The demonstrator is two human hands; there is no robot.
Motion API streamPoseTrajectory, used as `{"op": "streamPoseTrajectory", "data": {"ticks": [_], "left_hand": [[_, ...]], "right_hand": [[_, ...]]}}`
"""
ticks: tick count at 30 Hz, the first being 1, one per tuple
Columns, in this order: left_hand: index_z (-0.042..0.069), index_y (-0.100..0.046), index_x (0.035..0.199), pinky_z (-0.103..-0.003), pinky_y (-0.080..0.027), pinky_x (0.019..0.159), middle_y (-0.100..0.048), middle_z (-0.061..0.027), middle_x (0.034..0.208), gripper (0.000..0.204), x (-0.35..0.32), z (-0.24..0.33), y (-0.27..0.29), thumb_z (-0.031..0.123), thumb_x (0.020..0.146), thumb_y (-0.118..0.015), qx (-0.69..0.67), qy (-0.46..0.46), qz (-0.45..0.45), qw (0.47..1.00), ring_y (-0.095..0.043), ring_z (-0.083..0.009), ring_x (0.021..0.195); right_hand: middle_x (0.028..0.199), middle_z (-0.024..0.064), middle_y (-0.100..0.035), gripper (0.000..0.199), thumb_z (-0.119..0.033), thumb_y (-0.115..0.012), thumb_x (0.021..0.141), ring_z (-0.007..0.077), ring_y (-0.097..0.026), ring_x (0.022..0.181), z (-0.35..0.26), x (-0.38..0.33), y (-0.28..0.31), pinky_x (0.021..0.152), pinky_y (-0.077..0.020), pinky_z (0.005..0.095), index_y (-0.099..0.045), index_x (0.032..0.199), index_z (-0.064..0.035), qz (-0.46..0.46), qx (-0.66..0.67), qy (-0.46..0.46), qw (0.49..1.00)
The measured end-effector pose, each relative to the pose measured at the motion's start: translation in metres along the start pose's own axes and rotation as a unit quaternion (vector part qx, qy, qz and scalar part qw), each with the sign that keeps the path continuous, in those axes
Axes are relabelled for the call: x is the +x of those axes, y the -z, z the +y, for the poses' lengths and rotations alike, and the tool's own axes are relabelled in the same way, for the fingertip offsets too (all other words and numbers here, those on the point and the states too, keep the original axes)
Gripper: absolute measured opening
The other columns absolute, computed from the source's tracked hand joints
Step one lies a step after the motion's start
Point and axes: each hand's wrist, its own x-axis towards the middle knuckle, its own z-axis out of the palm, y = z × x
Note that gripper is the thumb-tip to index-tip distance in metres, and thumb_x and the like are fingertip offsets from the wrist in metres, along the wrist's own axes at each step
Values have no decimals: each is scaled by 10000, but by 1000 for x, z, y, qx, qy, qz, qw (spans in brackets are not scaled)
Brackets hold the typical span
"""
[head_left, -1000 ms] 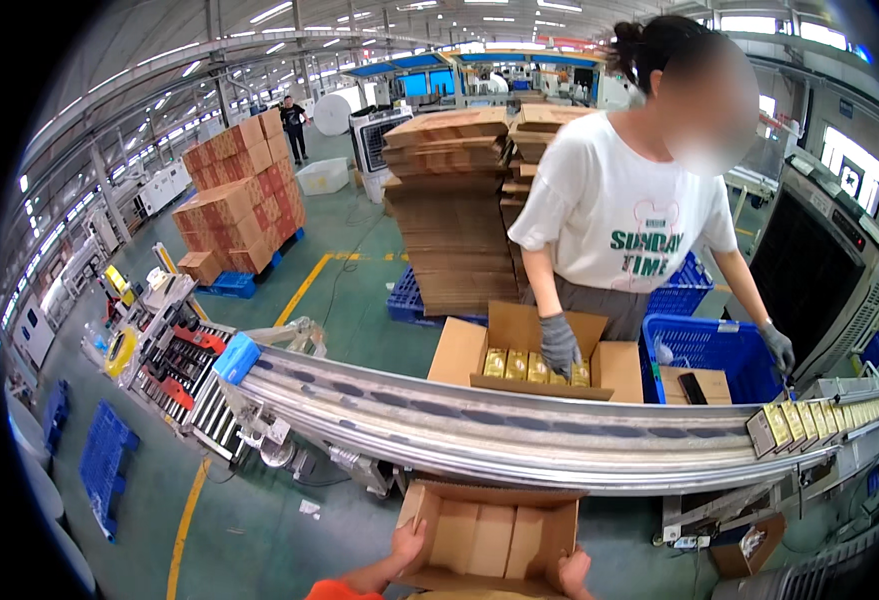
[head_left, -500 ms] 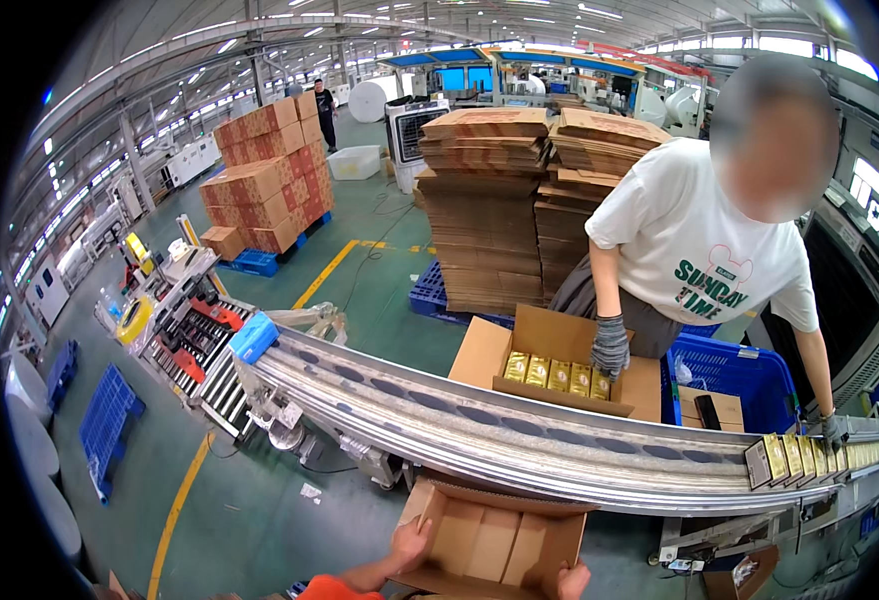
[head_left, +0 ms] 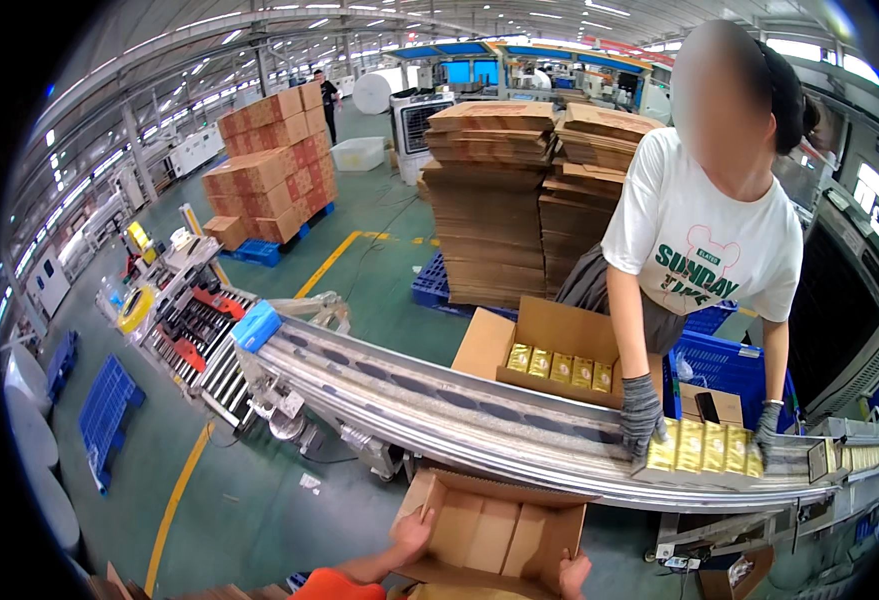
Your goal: The person picks up gold-wrapped products from a conveyor belt and places them into a cardboard box.
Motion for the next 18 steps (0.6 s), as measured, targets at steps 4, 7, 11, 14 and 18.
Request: {"op": "streamPoseTrajectory", "data": {"ticks": [4,7,11,14,18], "left_hand": [[103,-571,1159,-494,-482,768,-640,-230,923,454,-4,22,19,458,921,-418,-5,26,-33,999,-606,-417,858],[98,-563,1180,-472,-483,790,-639,-230,936,467,-1,4,1,456,921,-413,-13,42,-42,998,-606,-409,872],[92,-569,1174,-460,-484,791,-639,-232,930,457,1,2,-1,442,921,-415,-21,43,-48,998,-609,-404,869],[82,-575,1159,-458,-483,788,-637,-235,938,451,-5,1,6,435,920,-427,-49,3,-35,998,-608,-403,871],[54,-587,1122,-468,-488,753,-641,-235,886,457,1,-6,-2,434,920,-433,-48,21,-31,998,-610,-417,835]], "right_hand": [[763,271,-624,239,-195,-629,818,445,-600,736,16,2,-11,648,-476,474,-637,874,38,13,18,35,999],[706,253,-617,336,-313,-643,819,430,-588,651,16,-1,2,579,-472,467,-647,859,21,0,-20,67,998],[568,197,-584,459,-461,-646,817,366,-539,466,14,-3,8,455,-439,441,-634,724,-12,70,-70,109,989],[525,173,-566,458,-460,-637,822,338,-515,414,12,-3,7,422,-421,431,-607,650,-36,103,-75,137,982],[494,158,-550,473,-453,-629,829,330,-495,385,6,-4,4,397,-400,428,-579,601,-42,125,-76,151,978]]}}
